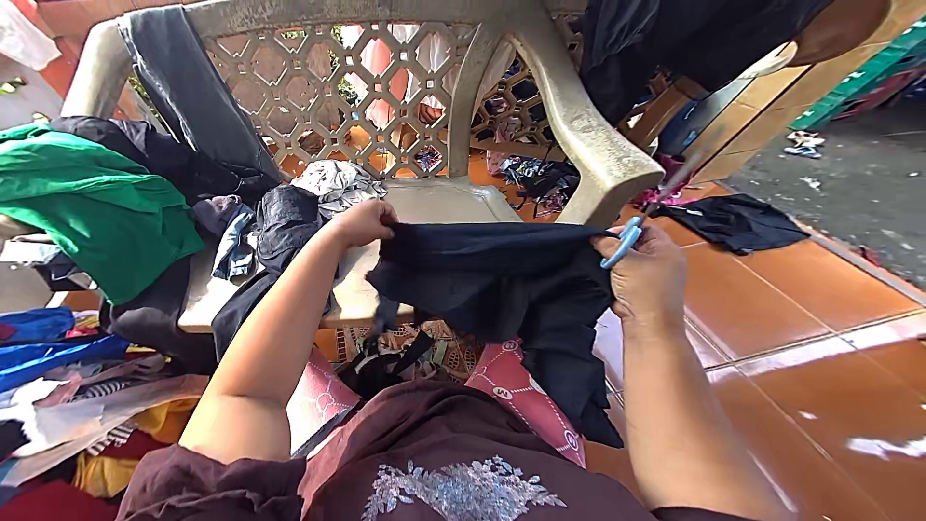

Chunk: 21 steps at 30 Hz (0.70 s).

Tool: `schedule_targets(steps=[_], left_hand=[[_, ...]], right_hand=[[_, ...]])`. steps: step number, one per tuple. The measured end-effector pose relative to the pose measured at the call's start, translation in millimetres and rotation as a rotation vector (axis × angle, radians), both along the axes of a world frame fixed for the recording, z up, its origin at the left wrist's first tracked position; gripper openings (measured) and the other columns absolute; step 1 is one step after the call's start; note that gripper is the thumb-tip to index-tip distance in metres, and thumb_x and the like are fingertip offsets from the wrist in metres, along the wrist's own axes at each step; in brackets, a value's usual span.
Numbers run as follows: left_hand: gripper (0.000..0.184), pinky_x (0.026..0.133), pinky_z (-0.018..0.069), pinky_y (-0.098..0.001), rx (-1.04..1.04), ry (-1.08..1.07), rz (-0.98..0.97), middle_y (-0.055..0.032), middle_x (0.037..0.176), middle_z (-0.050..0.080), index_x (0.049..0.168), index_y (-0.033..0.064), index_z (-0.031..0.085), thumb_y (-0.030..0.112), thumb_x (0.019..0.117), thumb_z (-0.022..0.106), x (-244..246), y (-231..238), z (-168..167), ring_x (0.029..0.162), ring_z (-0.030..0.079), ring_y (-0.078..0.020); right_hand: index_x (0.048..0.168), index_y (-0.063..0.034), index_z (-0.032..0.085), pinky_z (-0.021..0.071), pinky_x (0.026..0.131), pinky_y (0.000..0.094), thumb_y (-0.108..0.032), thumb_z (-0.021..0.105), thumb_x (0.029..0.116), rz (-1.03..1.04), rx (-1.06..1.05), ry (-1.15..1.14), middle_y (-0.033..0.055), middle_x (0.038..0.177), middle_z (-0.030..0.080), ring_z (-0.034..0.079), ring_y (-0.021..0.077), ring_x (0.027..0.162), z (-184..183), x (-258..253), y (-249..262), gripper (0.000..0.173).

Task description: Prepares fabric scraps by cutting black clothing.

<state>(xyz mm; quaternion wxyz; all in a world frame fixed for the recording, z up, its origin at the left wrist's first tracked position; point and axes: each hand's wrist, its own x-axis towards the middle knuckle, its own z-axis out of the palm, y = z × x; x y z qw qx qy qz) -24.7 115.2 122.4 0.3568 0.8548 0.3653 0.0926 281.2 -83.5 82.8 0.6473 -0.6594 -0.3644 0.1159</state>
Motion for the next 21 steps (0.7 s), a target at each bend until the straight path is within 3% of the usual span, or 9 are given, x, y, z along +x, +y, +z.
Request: schedule_targets(steps=[1,3,5,8,11,13,15,18,21], left_hand=[[0.021,0.097,0.0489,-0.0585,0.125,-0.041,0.082,-0.0233,0.11,0.069,0.113,-0.0055,0.068,0.002,0.0941,0.066,7,8,-2,0.107,0.066,-0.0359],[0.02,0.099,0.049,-0.0542,0.249,-0.299,0.319,-0.0223,0.113,0.068,0.114,-0.0046,0.068,0.002,0.0965,0.06,19,15,2,0.109,0.065,-0.034],[0.029,0.095,0.0514,-0.0486,0.202,-0.665,0.589,-0.0256,0.118,0.064,0.124,-0.0097,0.06,0.007,0.1005,0.055,26,21,-6,0.108,0.063,-0.0324],[0.065,0.103,0.0472,-0.0564,-0.368,-0.915,0.856,-0.0236,0.147,0.048,0.155,0.0053,0.03,0.051,0.1089,0.036,20,13,-43,0.13,0.053,-0.0348],[0.09,0.098,0.0506,-0.0578,-0.962,-0.881,0.823,-0.0145,0.14,0.058,0.15,0.0177,0.042,0.083,0.0936,0.018,3,-13,-100,0.124,0.058,-0.0312],[0.081,0.099,0.0508,-0.0574,-1.09,-0.826,0.793,-0.0161,0.137,0.06,0.148,0.014,0.045,0.076,0.0979,0.03,-8,-27,-127,0.122,0.06,-0.0323],[0.051,0.094,0.0549,-0.0518,-1.041,-0.77,0.813,-0.0152,0.125,0.065,0.144,0.0128,0.047,0.047,0.106,0.046,-13,-37,-135,0.112,0.065,-0.0291],[0.044,0.093,0.0561,-0.0448,-0.833,-0.627,0.798,-0.0193,0.122,0.065,0.146,0.003,0.043,0.016,0.1055,0.055,-21,-42,-135,0.107,0.068,-0.0272],[0.041,0.098,0.0532,-0.0446,-0.606,-0.422,0.866,-0.0237,0.126,0.063,0.138,-0.0041,0.051,0.012,0.1021,0.062,-37,-43,-130,0.112,0.065,-0.0285]], right_hand=[[0.105,0.0032,0.058,0.0493,0.072,0.016,0.001,0.07,0.0875,-0.031,0.058,-0.054,0.0005,0.086,0.059,0.057,-0.0023,0.075,1,-6,-2,0.021],[0.103,0.0035,0.056,0.05,0.072,0.0125,-0.001,0.071,0.0851,0.003,0.165,-0.161,-0.0029,0.085,0.06,0.057,-0.0064,0.076,0,-25,-11,0.023],[0.103,0.0019,0.059,0.0533,0.072,0.0132,-0.01,0.074,0.0851,0.228,0.139,-0.224,-0.0052,0.088,0.065,0.061,-0.0069,0.077,-8,-49,-27,0.026],[0.116,0.0009,0.063,0.0588,0.076,0.0202,-0.03,0.08,0.0818,0.664,-0.152,-0.172,0.004,0.111,0.071,0.069,0.0029,0.089,-18,-69,-43,0.048],[0.12,0.0008,0.06,0.0587,0.08,0.022,-0.023,0.079,0.0806,0.744,-0.327,-0.029,0.0071,0.12,0.068,0.07,0.0059,0.095,-29,-68,-38,0.05],[0.124,0.0023,0.055,0.0579,0.083,0.025,-0.018,0.069,0.0918,0.701,-0.348,0.054,0.0088,0.12,0.066,0.069,0.0079,0.095,-39,-64,-22,0.041],[0.13,0.0048,0.051,0.0557,0.087,0.025,-0.017,0.062,0.1004,0.648,-0.331,0.05,0.013,0.123,0.064,0.067,0.0095,0.1,-53,-64,0,0.039],[0.139,0.0057,0.048,0.0502,0.1,0.0314,-0.024,0.063,0.1012,0.67,-0.415,-0.104,0.0203,0.135,0.059,0.061,0.0186,0.118,-79,-67,34,0.05],[0.141,0.0026,0.047,0.0391,0.11,0.0513,-0.038,0.063,0.1009,0.695,-0.66,-0.318,0.0228,0.135,0.059,0.056,0.0328,0.126,-99,-68,57,0.059]])
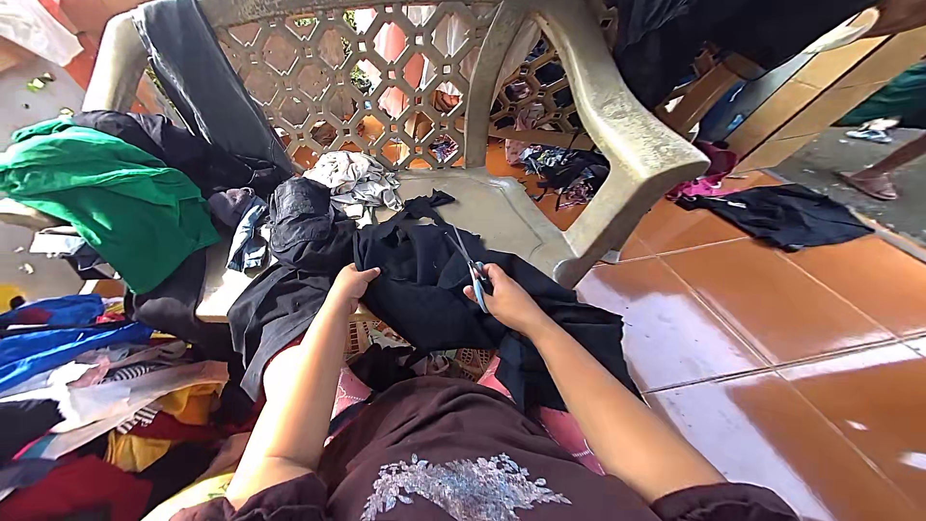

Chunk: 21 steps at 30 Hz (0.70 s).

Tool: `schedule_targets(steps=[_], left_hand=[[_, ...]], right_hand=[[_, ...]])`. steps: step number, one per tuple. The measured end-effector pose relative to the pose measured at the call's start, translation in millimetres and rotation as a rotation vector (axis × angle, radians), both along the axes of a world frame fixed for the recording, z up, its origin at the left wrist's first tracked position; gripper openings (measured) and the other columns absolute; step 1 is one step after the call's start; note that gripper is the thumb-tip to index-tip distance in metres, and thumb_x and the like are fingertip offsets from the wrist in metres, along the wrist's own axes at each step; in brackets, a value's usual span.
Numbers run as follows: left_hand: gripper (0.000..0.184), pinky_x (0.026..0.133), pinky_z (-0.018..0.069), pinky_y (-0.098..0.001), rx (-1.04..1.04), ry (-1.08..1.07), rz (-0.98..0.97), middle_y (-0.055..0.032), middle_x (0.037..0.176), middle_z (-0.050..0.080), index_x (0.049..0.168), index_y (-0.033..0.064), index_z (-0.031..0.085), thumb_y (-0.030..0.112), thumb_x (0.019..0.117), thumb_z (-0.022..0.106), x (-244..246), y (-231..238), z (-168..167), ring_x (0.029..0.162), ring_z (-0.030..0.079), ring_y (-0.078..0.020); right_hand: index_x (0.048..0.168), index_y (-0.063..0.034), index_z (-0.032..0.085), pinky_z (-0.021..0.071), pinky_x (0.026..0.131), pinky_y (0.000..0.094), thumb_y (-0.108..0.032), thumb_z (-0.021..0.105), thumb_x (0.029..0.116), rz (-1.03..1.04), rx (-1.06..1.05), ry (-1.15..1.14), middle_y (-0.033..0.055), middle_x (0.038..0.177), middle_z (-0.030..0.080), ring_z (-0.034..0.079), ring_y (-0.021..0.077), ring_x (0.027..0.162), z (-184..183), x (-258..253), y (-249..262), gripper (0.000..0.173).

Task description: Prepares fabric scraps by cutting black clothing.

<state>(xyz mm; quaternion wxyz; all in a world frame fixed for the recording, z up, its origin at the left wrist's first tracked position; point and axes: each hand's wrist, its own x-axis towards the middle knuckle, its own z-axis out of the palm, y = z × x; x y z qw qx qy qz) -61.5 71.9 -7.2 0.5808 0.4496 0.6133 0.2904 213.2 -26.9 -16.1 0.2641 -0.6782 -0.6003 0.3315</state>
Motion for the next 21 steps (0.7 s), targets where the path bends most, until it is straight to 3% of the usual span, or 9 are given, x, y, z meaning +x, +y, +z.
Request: schedule_targets(steps=[2,4,9,12,15,16,18,19,21], left_hand=[[0.041,0.101,0.0512,-0.0463,0.052,0.119,0.019,-0.0244,0.127,0.063,0.136,-0.004,0.053,0.012,0.1002,0.065,-17,-1,2,0.115,0.064,-0.0298],[0.042,0.103,0.0488,-0.0498,0.098,0.192,0.067,-0.0263,0.127,0.062,0.134,-0.0046,0.055,0.014,0.0987,0.068,-33,-3,-1,0.117,0.062,-0.033],[0.058,0.105,0.0464,-0.0556,0.223,0.461,0.147,-0.0299,0.132,0.058,0.143,-0.0039,0.045,0.018,0.0965,0.071,-41,-13,2,0.123,0.059,-0.0402],[0.076,0.112,0.0407,-0.0568,0.528,0.772,0.119,-0.0328,0.152,0.038,0.157,-0.0042,0.028,0.011,0.094,0.067,-17,-26,4,0.138,0.045,-0.0468],[0.054,0.12,0.0273,-0.0612,0.937,0.877,-0.177,-0.0293,0.154,0.042,0.15,-0.0043,0.045,0.007,0.0988,0.054,19,-32,-7,0.147,0.036,-0.0454],[0.047,0.121,0.024,-0.0615,0.9,0.905,-0.34,-0.0239,0.155,0.044,0.149,0.0013,0.05,0.016,0.1037,0.052,32,-33,-6,0.149,0.035,-0.0423],[0.054,0.123,0.0105,-0.0655,0.541,0.977,-0.605,-0.0189,0.165,0.03,0.156,0.0154,0.044,0.042,0.1095,0.04,51,-33,-1,0.155,0.018,-0.0413],[0.06,0.119,0.0082,-0.0729,0.391,1.002,-0.649,-0.0217,0.168,0.019,0.161,0.0216,0.035,0.052,0.1083,0.037,56,-30,-3,0.155,0.011,-0.0464],[0.067,0.111,0.0125,-0.0815,0.283,1.019,-0.624,-0.0251,0.169,0.006,0.163,0.0329,0.026,0.062,0.1043,0.039,59,-24,-9,0.153,0.006,-0.0532]], right_hand=[[0.143,0.0024,0.047,0.0236,0.119,0.0598,-0.041,0.063,0.1012,-0.049,-0.062,-0.097,0.0228,0.136,0.059,0.052,0.0361,0.132,-8,3,4,0.062],[0.141,0.0026,0.049,0.0202,0.12,0.0634,-0.042,0.063,0.1008,-0.141,-0.049,-0.161,0.0226,0.137,0.058,0.051,0.037,0.134,-11,10,0,0.062],[0.142,0.0034,0.047,0.0276,0.115,0.0629,-0.042,0.063,0.101,-0.307,-0.089,-0.193,0.0249,0.137,0.058,0.053,0.0391,0.132,-8,28,-13,0.063],[0.142,0.0042,0.047,0.0349,0.11,0.0613,-0.042,0.062,0.1015,-0.34,-0.104,-0.181,0.0263,0.135,0.059,0.054,0.0403,0.129,-9,33,-20,0.064],[0.142,0.0052,0.046,0.0347,0.11,0.0621,-0.042,0.063,0.1012,-0.358,-0.106,-0.193,0.0273,0.136,0.057,0.054,0.0412,0.129,-10,35,-25,0.064],[0.143,0.0056,0.045,0.0339,0.11,0.0628,-0.042,0.062,0.1013,-0.375,-0.113,-0.2,0.0283,0.138,0.056,0.053,0.0418,0.131,-10,36,-26,0.066],[0.146,0.0063,0.042,0.0348,0.11,0.0632,-0.044,0.061,0.1019,-0.433,-0.134,-0.204,0.0302,0.14,0.053,0.05,0.0431,0.134,-12,43,-31,0.069],[0.147,0.0074,0.04,0.0363,0.11,0.0628,-0.043,0.06,0.1023,-0.472,-0.138,-0.193,0.0318,0.14,0.053,0.05,0.0445,0.134,-13,49,-34,0.07],[0.147,0.0107,0.038,0.0399,0.108,0.0594,-0.041,0.059,0.1033,-0.548,-0.14,-0.146,0.0347,0.138,0.053,0.053,0.0461,0.13,-19,67,-42,0.071]])
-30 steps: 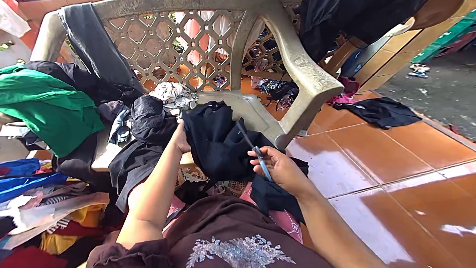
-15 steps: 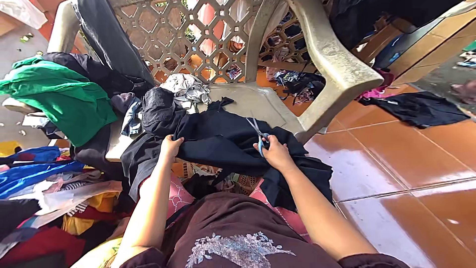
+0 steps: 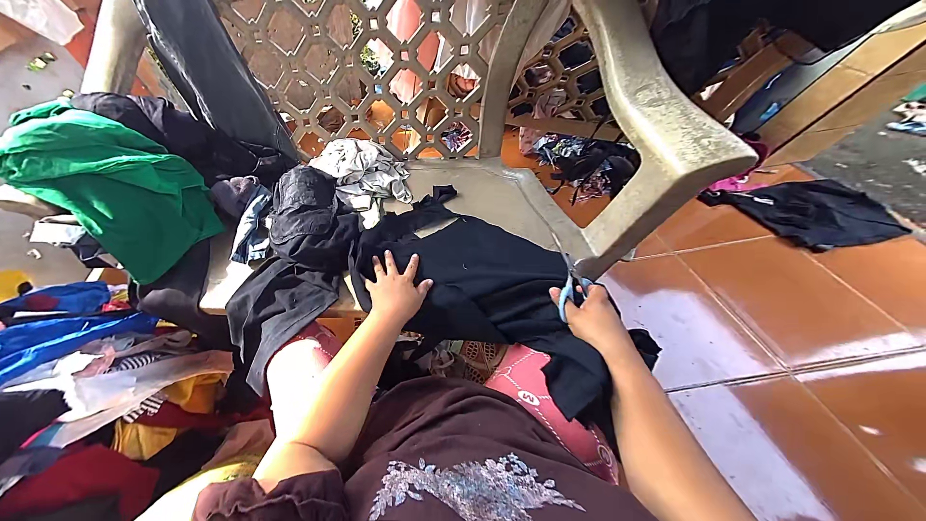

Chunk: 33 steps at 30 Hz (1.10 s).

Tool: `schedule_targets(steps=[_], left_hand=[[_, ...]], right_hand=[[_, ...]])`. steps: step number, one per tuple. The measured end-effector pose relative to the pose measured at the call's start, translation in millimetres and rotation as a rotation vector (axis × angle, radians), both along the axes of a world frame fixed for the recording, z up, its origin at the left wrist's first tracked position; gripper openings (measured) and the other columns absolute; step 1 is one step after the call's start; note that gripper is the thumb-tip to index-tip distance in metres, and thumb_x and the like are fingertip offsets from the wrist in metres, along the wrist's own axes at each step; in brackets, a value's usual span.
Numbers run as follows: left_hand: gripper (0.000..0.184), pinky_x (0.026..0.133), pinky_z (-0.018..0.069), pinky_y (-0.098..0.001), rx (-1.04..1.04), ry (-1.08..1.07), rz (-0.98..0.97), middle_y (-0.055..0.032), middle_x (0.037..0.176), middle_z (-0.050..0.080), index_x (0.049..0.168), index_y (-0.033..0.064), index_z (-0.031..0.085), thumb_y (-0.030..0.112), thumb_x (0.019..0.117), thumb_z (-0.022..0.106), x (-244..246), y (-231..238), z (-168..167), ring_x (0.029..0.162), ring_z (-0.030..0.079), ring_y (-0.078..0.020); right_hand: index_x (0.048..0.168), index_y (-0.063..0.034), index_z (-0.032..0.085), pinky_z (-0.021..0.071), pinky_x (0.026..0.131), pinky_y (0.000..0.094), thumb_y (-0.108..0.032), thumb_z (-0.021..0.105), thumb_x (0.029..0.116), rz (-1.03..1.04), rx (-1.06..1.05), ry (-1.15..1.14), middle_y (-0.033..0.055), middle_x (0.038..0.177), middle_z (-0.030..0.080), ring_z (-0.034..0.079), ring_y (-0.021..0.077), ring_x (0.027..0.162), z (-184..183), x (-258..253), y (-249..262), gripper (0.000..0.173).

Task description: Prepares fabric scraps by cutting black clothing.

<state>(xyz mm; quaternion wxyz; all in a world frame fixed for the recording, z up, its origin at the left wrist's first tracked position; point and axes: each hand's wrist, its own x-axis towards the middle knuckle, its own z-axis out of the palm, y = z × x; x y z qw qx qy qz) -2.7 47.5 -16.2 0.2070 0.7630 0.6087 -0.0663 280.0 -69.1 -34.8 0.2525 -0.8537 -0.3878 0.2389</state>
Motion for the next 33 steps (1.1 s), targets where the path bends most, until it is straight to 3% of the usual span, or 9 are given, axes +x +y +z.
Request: schedule_targets(steps=[4,9,13,18,21,24,27,29,33], left_hand=[[0.073,0.109,0.0099,-0.0835,-0.086,0.025,-0.062,-0.0258,0.169,-0.003,0.163,0.0401,0.021,0.065,0.1,0.048,-2,6,7,0.153,0.0,-0.054],[0.067,0.112,-0.0089,-0.0791,-0.141,-0.004,-0.383,-0.0184,0.171,0.005,0.161,0.0376,0.03,0.059,0.1014,0.051,-18,5,14,0.157,-0.001,-0.0445],[0.041,0.119,0.0177,-0.0669,0.221,-0.288,-0.221,-0.0133,0.145,0.059,0.141,0.0151,0.063,0.035,0.1077,0.049,-32,9,8,0.142,0.047,-0.0334],[0.091,0.12,0.0,-0.0703,0.097,0.024,0.016,-0.0223,0.17,0.008,0.165,0.0142,0.014,0.07,0.0989,0.042,-32,21,-9,0.158,0.003,-0.0404],[0.117,0.123,-0.0008,-0.0656,0.051,-0.015,0.061,-0.018,0.171,0.01,0.164,0.0062,0.002,0.077,0.0886,0.056,-36,24,-6,0.159,0.006,-0.0337],[0.117,0.125,-0.0025,-0.0592,0.089,-0.232,0.057,-0.0181,0.168,0.022,0.162,-0.0002,-0.003,0.063,0.0912,0.066,-57,31,-12,0.158,0.016,-0.0288],[0.073,0.125,0.0227,-0.0518,0.154,-0.587,0.187,-0.0209,0.151,0.051,0.157,-0.0026,0.029,0.031,0.1019,0.064,-75,32,-17,0.146,0.042,-0.033],[0.044,0.119,0.0355,-0.0491,0.174,-0.596,0.234,-0.0195,0.144,0.057,0.141,-0.0008,0.055,0.02,0.1032,0.06,-79,29,-11,0.139,0.051,-0.0317],[0.028,0.12,0.0258,-0.0578,0.39,-0.313,0.032,-0.0183,0.145,0.057,0.121,0.008,0.074,0.024,0.1014,0.061,-71,14,-7,0.144,0.043,-0.0367]], right_hand=[[0.145,0.0129,0.039,0.0388,0.108,0.0572,-0.039,0.057,0.1052,-0.116,-0.006,0.073,0.0363,0.135,0.054,0.053,0.0453,0.128,-3,19,-23,0.068],[0.145,0.0129,0.039,0.0373,0.11,0.0589,-0.034,0.064,0.1011,-0.116,0.275,-0.031,0.0373,0.139,0.05,0.05,0.0473,0.131,20,4,-33,0.069],[0.134,0.0116,0.05,0.0532,0.091,0.0491,-0.033,0.06,0.1009,0.115,0.51,-0.098,0.0289,0.119,0.065,0.066,0.0355,0.105,51,-21,-27,0.056],[0.129,0.0051,0.054,0.0565,0.077,0.0375,-0.033,0.055,0.1045,0.535,0.206,0.291,0.0149,0.106,0.068,0.067,0.0185,0.083,85,-74,25,0.046],[0.127,-0.0003,0.052,0.0489,0.064,0.0238,-0.035,0.047,0.1093,0.562,-0.038,0.522,0.0055,0.096,0.064,0.058,0.0075,0.068,77,-106,65,0.039],[0.12,-0.0055,0.054,0.0432,0.053,0.0199,-0.043,0.039,0.1105,0.521,-0.212,0.644,0.0012,0.086,0.063,0.053,0.0052,0.057,48,-118,86,0.042],[0.114,-0.0058,0.056,0.0411,0.049,0.019,-0.045,0.041,0.1098,0.459,-0.26,0.676,0.0004,0.08,0.063,0.051,0.0048,0.053,31,-118,87,0.042],[0.109,-0.0065,0.057,0.0407,0.047,0.0185,-0.044,0.041,0.1098,0.396,-0.241,0.709,-0.0001,0.077,0.064,0.052,0.0044,0.051,29,-115,84,0.04],[0.111,-0.0058,0.056,0.0408,0.046,0.0173,-0.041,0.038,0.1107,0.316,-0.213,0.75,0.0004,0.078,0.064,0.051,0.0038,0.05,30,-108,75,0.04]])
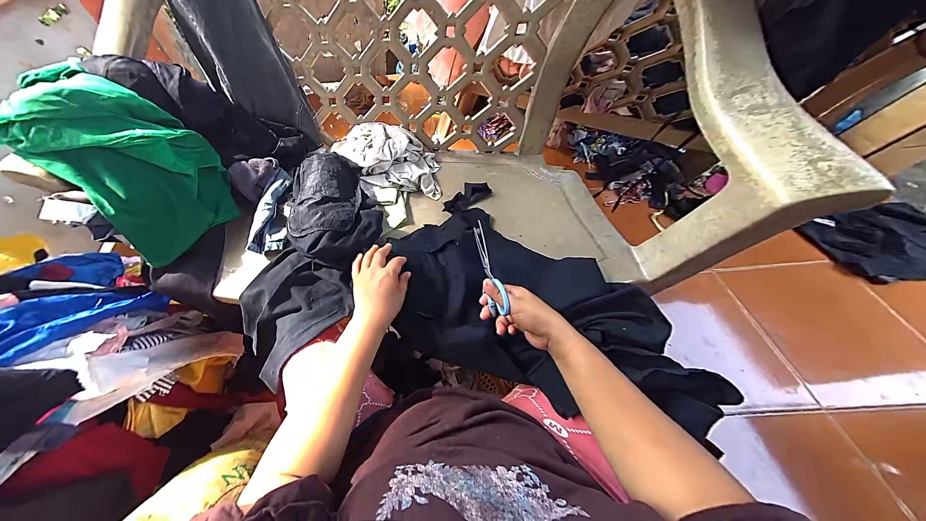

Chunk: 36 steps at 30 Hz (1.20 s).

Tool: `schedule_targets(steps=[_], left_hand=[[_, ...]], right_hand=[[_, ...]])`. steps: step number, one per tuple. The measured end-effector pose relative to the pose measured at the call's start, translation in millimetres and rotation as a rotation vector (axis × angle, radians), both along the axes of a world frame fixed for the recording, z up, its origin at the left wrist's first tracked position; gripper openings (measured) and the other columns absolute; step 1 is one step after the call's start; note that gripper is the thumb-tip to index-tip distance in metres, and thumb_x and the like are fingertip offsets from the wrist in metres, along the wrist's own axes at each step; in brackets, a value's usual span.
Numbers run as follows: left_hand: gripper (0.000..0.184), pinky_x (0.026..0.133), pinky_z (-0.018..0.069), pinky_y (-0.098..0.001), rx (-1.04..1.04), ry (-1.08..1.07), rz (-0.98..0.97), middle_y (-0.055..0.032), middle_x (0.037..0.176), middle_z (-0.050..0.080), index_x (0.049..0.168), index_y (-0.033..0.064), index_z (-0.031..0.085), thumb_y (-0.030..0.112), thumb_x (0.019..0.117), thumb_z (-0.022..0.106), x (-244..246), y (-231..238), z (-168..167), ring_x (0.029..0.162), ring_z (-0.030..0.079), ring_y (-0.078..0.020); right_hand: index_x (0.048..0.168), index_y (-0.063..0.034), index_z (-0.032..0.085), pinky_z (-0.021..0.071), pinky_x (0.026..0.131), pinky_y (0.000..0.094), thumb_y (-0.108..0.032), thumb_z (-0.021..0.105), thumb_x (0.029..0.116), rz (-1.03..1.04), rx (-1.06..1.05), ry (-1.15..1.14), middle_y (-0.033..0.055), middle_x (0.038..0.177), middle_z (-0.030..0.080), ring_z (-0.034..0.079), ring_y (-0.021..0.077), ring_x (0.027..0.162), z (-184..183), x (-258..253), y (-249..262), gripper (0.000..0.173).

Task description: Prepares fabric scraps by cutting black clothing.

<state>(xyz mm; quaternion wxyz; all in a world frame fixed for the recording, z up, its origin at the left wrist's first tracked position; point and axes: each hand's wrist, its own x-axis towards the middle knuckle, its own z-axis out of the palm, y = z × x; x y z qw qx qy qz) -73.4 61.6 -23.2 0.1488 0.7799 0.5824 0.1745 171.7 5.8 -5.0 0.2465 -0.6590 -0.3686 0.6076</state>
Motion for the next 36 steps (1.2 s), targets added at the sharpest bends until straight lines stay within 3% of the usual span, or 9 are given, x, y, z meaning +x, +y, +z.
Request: schedule_targets(steps=[10,13,15,18,21,24,27,31,36], left_hand=[[0.034,0.116,0.0332,-0.0577,0.033,0.309,-0.459,-0.0181,0.111,0.069,0.106,0.0039,0.074,0.035,0.1005,0.064,-20,19,11,0.12,0.061,-0.0378],[0.038,0.113,0.0386,-0.0578,0.083,0.13,-0.346,-0.023,0.13,0.064,0.132,0.0018,0.066,0.021,0.0986,0.067,-30,32,24,0.128,0.056,-0.0413],[0.058,0.116,0.0358,-0.057,-0.113,0.088,-0.189,-0.0267,0.147,0.051,0.152,-0.0018,0.042,0.018,0.1019,0.063,-27,46,38,0.14,0.046,-0.043],[0.065,0.113,0.0361,-0.0629,-0.354,0.253,-0.151,-0.0304,0.14,0.055,0.147,-0.0076,0.045,0.029,0.0983,0.069,-18,69,38,0.136,0.048,-0.0464],[0.052,0.109,0.0351,-0.0683,-0.508,0.47,-0.186,-0.025,0.133,0.062,0.134,0.0,0.061,0.032,0.0949,0.073,-1,83,46,0.131,0.054,-0.0436],[0.043,0.105,0.0431,-0.0611,-0.657,0.143,-0.226,-0.0272,0.128,0.062,0.132,-0.0052,0.059,0.016,0.0964,0.071,0,89,58,0.122,0.059,-0.0394],[0.04,0.096,0.0521,-0.0434,-0.839,-0.456,-0.102,-0.0195,0.122,0.064,0.141,-0.0018,0.048,0.015,0.1051,0.056,-6,79,70,0.106,0.064,-0.0232],[0.029,0.081,0.0573,-0.0314,-0.968,-0.593,-0.123,-0.0072,0.1,0.069,0.128,0.002,0.059,0.022,0.1081,0.05,-11,73,67,0.085,0.067,-0.0105],[0.025,0.074,0.0611,-0.0248,-1.005,-0.932,-0.421,0.0026,0.089,0.075,0.116,0.0109,0.061,0.0,0.0947,0.053,-34,71,78,0.079,0.072,-0.0057]], right_hand=[[0.1,-0.0069,0.059,0.0424,0.042,0.0172,-0.04,0.034,0.1122,-0.309,0.083,0.172,0.0007,0.072,0.066,0.053,0.0052,0.045,-19,23,-16,0.043],[0.101,-0.0061,0.059,0.0431,0.042,0.0171,-0.038,0.035,0.1124,-0.309,0.099,0.178,0.0004,0.072,0.066,0.053,0.0047,0.045,-20,23,-17,0.042],[0.107,-0.0042,0.057,0.0437,0.043,0.0168,-0.035,0.037,0.1123,-0.28,0.142,0.118,0.0008,0.074,0.066,0.053,0.004,0.046,-19,18,-19,0.037],[0.118,0.0002,0.054,0.0477,0.053,0.0179,-0.029,0.043,0.1111,-0.182,0.329,-0.109,0.0016,0.083,0.066,0.057,0.003,0.056,-13,14,-34,0.032],[0.125,0.0065,0.056,0.0563,0.075,0.0477,-0.035,0.055,0.1047,-0.082,0.568,-0.622,0.018,0.099,0.069,0.068,0.0277,0.083,4,36,-65,0.047],[0.128,0.0131,0.054,0.0435,0.089,0.0736,-0.042,0.074,0.0894,-0.177,0.582,-0.968,0.0388,0.114,0.061,0.06,0.0579,0.107,9,73,-99,0.07],[0.139,0.0141,0.043,0.0376,0.097,0.0779,-0.033,0.092,0.0729,-0.208,0.323,-0.921,0.0452,0.135,0.046,0.05,0.063,0.122,-11,99,-128,0.095],[0.13,0.0134,0.054,0.044,0.093,0.0722,-0.009,0.087,0.0764,-0.128,0.266,-0.903,0.0395,0.13,0.053,0.056,0.0574,0.116,-24,107,-140,0.067],[0.114,0.0114,0.06,0.0449,0.08,0.0706,0.0,0.07,0.088,-0.137,0.52,-0.896,0.0331,0.1,0.063,0.062,0.0494,0.093,53,120,-99,0.03]])
